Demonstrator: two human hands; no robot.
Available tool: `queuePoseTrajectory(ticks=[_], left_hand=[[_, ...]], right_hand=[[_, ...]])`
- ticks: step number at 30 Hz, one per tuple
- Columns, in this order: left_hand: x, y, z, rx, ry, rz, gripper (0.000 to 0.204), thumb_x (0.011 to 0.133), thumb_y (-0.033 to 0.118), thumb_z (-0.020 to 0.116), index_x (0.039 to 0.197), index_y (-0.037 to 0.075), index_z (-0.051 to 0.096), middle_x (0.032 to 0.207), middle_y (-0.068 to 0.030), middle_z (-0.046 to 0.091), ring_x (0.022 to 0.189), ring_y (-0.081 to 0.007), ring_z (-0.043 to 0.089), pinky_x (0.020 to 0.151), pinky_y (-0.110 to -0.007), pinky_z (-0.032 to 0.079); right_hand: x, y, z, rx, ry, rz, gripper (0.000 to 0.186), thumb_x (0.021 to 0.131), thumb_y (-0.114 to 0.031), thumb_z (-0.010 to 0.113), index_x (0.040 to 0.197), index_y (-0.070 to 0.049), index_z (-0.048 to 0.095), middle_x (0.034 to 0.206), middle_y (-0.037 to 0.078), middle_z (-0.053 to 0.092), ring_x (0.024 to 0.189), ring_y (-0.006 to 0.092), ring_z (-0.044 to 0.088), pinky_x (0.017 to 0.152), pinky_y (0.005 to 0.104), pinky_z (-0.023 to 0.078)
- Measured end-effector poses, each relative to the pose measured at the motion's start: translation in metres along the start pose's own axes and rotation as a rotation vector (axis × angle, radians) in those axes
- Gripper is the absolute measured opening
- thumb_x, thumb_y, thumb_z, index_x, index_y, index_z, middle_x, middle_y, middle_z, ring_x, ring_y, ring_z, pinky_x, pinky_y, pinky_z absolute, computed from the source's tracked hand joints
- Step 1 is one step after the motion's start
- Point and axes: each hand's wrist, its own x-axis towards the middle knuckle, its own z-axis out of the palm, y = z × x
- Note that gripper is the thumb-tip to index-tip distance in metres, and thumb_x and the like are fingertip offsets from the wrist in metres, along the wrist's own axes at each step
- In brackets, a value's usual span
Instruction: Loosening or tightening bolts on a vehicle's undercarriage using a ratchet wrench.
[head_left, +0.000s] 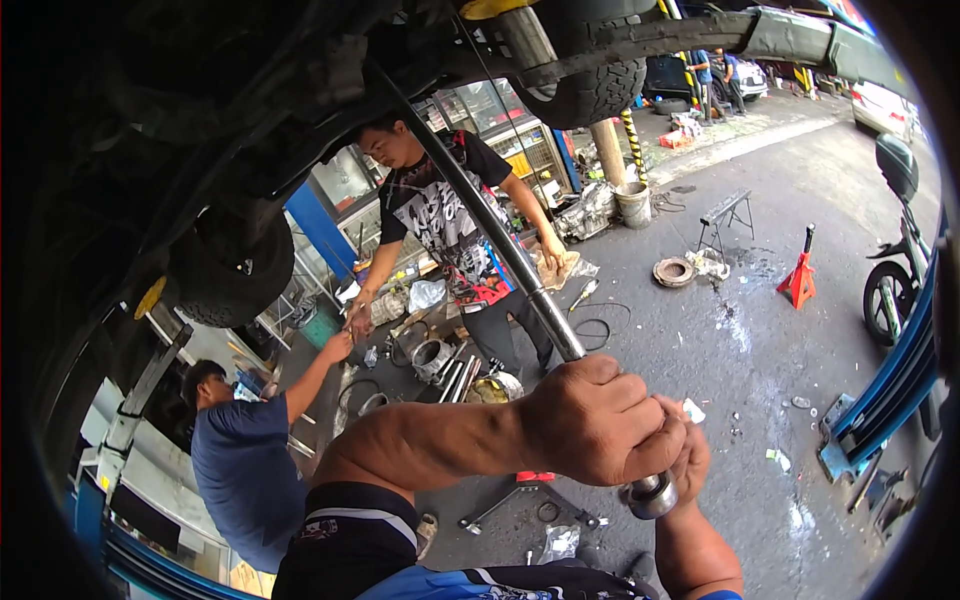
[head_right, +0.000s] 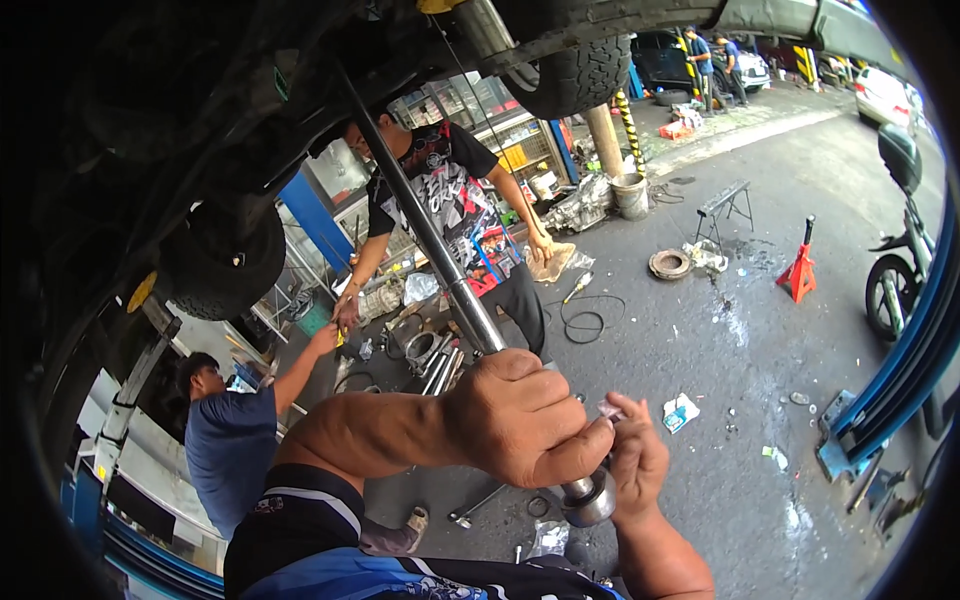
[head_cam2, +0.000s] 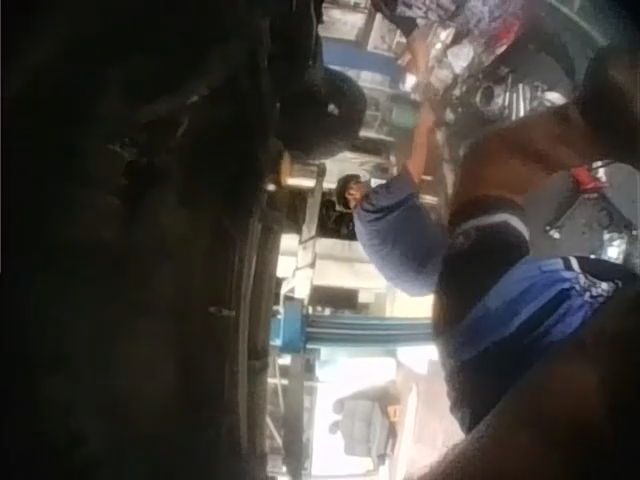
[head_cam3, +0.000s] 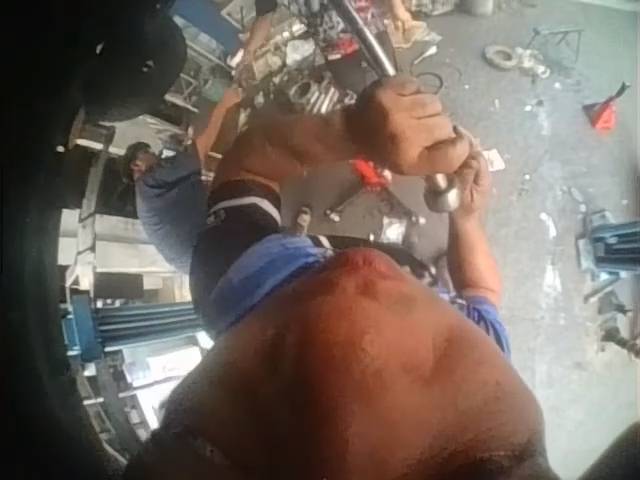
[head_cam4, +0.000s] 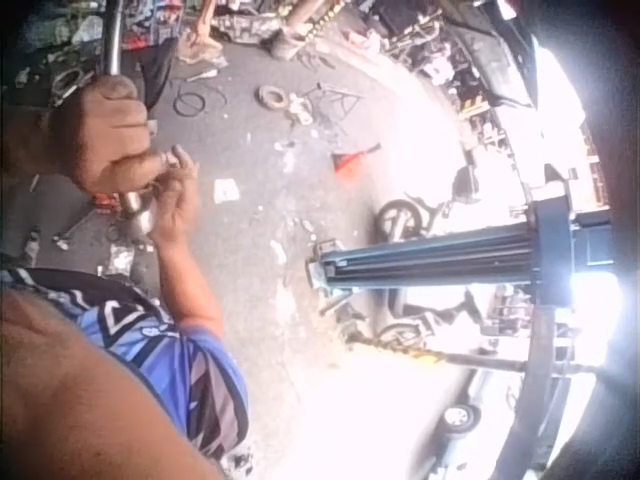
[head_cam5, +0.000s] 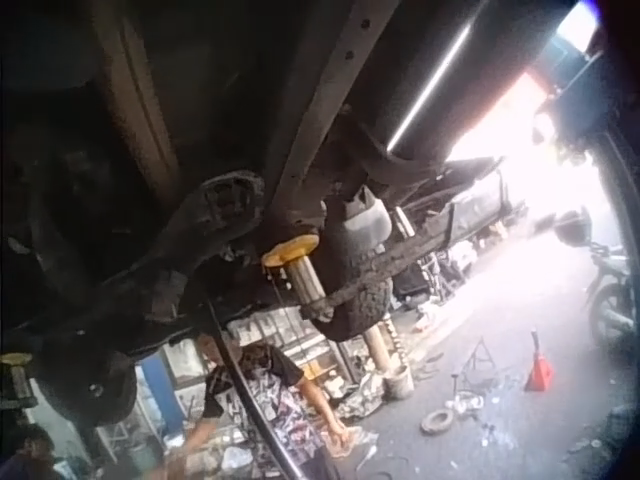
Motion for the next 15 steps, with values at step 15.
queuePoseTrajectory(ticks=[15], left_hand=[[0.024,0.0,0.004,-0.006,0.004,-0.047,0.013,0.068,0.017,0.063,0.078,0.011,0.057,0.056,0.0055,0.034,0.049,-0.0097,0.04,0.045,-0.027,0.028]], right_hand=[[0.082,0.012,-0.059,-0.562,-0.234,-0.508,0.033,0.063,-0.021,0.072,0.085,-0.004,0.054,0.088,0.014,0.055,0.1,0.0356,0.055,0.094,0.0526,0.039]])
